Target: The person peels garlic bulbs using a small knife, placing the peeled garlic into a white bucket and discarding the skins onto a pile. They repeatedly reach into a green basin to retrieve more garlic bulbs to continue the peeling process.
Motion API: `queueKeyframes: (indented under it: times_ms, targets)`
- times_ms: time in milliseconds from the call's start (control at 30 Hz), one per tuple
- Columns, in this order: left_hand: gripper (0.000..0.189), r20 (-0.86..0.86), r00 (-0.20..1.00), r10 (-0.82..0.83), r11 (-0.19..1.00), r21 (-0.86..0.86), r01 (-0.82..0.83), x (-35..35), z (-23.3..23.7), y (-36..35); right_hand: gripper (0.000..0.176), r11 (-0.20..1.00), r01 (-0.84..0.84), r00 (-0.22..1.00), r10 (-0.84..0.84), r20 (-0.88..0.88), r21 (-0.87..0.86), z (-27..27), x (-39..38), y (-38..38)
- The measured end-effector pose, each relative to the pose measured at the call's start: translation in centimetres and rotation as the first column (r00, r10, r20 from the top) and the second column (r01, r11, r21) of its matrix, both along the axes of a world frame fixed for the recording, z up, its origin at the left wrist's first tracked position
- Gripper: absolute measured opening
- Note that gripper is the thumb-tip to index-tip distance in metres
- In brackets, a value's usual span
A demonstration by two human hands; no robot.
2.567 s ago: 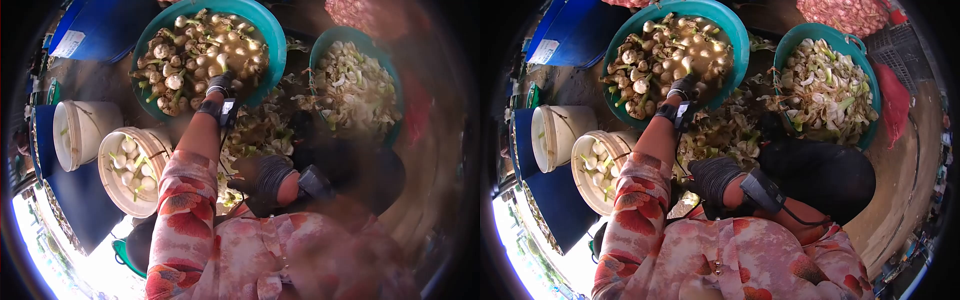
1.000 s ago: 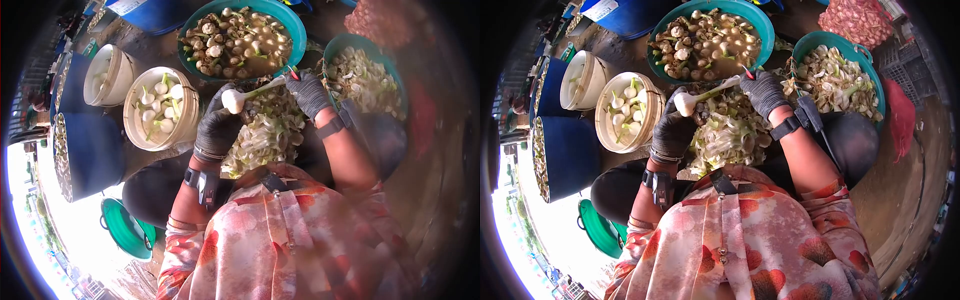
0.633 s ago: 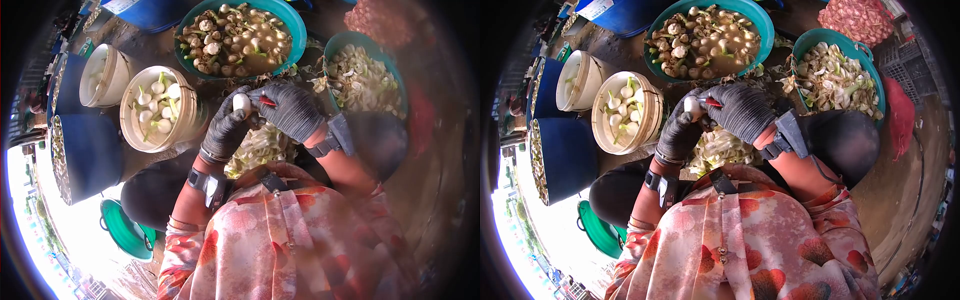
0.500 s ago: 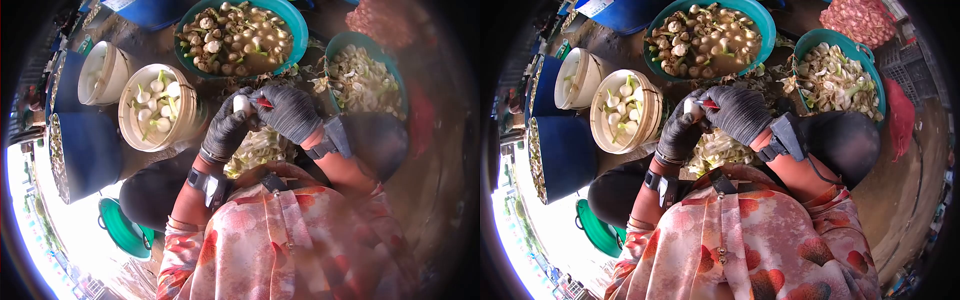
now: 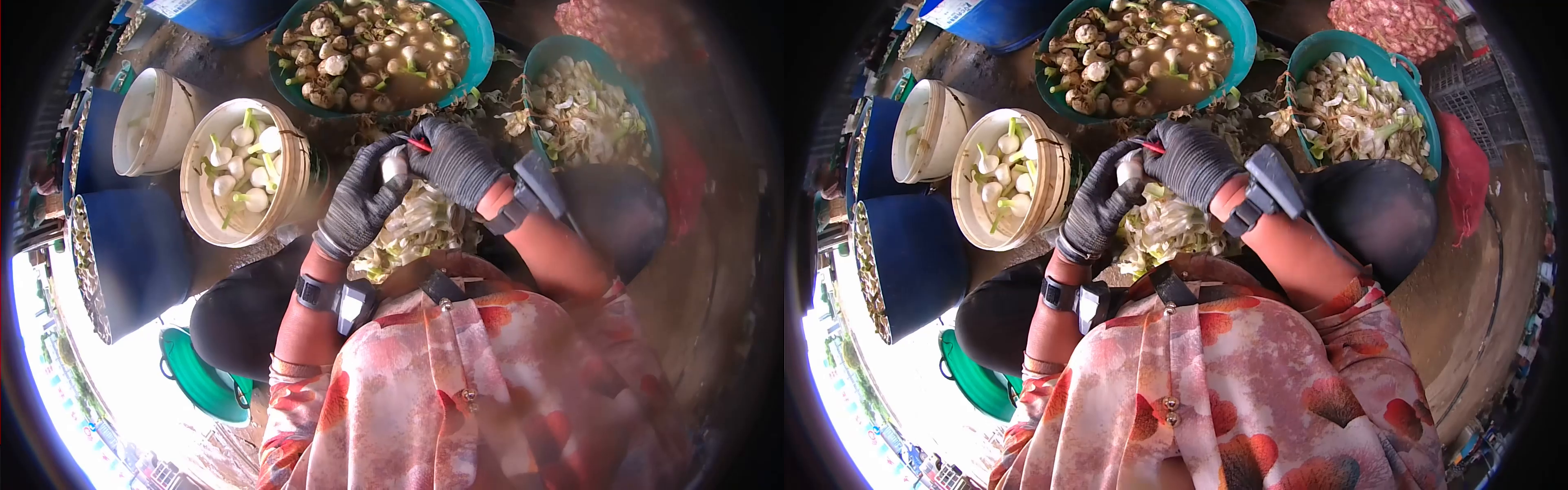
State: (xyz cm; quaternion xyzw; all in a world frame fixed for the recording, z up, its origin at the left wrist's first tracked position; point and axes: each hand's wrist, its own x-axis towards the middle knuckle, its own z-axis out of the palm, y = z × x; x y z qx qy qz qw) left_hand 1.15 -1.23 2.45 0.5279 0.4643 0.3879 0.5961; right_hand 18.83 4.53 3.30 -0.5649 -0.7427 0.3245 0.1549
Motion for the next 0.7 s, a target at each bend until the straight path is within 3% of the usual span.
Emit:
queueKeyframes:
  times_ms: [33,67,167,200,267,333,400,433,467,533,567,600,633,700]
  targets:
    - [0.055,0.032,0.999,-0.028,0.992,0.121,0.024,-0.1,-0.2,0.1,0.031,0.997,-0.051,0.994,0.045,-0.097,-0.062,-0.5,0.3,0.7]
    - [0.055,0.034,0.999,-0.029,0.992,0.120,0.025,0.0,-0.4,-0.1,0.031,0.997,-0.049,0.995,0.043,-0.095,-0.062,-1.3,0.5,1.0]
    - [0.061,0.098,0.993,0.064,0.996,0.059,-0.070,-0.3,0.1,-0.6,0.037,0.995,-0.069,0.915,0.037,-0.402,-0.067,-1.6,0.9,1.2]
    - [0.061,0.096,0.993,0.071,0.995,0.062,-0.077,-0.7,0.1,-0.6,0.037,0.995,-0.077,0.913,0.045,-0.404,-0.063,-1.1,0.8,1.0]
    - [0.059,0.279,0.958,0.072,0.997,0.014,-0.079,-1.2,-0.2,-0.5,0.037,0.973,-0.220,0.954,0.230,-0.194,0.072,-0.4,0.8,0.6]
    - [0.057,0.184,0.980,0.076,0.993,0.071,-0.091,-1.1,-0.3,-0.4,0.036,0.955,-0.286,0.941,0.295,-0.168,0.078,-0.9,0.5,0.3]
    - [0.057,0.078,0.991,0.107,0.993,0.034,-0.110,-0.8,-0.1,-0.6,0.034,0.975,-0.190,0.942,0.148,-0.300,-0.115,-1.7,0.2,0.0]
    - [0.058,0.026,0.989,0.143,0.984,0.106,-0.145,-0.6,-0.5,-0.6,0.031,0.966,-0.170,0.897,0.069,-0.436,-0.196,-1.9,0.1,0.0]
    - [0.058,0.024,0.990,0.142,0.984,0.107,-0.144,-0.3,-0.5,-0.8,0.031,0.966,-0.169,0.896,0.069,-0.438,-0.195,-2.0,0.2,-0.1]
    - [0.057,0.284,0.927,0.245,0.967,-0.009,-0.253,0.2,-0.2,-0.9,0.029,0.898,-0.117,0.869,-0.114,-0.482,-0.423,-0.3,-0.2,-0.6]
    - [0.057,0.261,0.922,0.285,0.957,-0.022,-0.289,-0.1,-1.2,-0.7,0.028,0.907,-0.200,0.869,-0.009,-0.495,-0.369,-1.7,0.0,-0.2]
    - [0.056,0.441,0.827,0.349,0.937,-0.153,-0.314,0.1,-1.6,-0.5,0.028,0.907,-0.282,0.858,0.092,-0.505,-0.312,-1.9,-0.1,0.0]
    - [0.056,0.505,0.767,0.395,0.918,-0.226,-0.325,0.3,-2.1,-0.4,0.027,0.859,-0.297,0.809,-0.006,-0.588,-0.418,-1.9,-0.1,-0.3]
    - [0.052,0.603,0.618,0.504,0.858,-0.433,-0.277,0.1,-3.3,-0.1,0.026,0.755,-0.247,0.811,-0.182,-0.556,-0.608,-1.0,-0.6,-0.5]
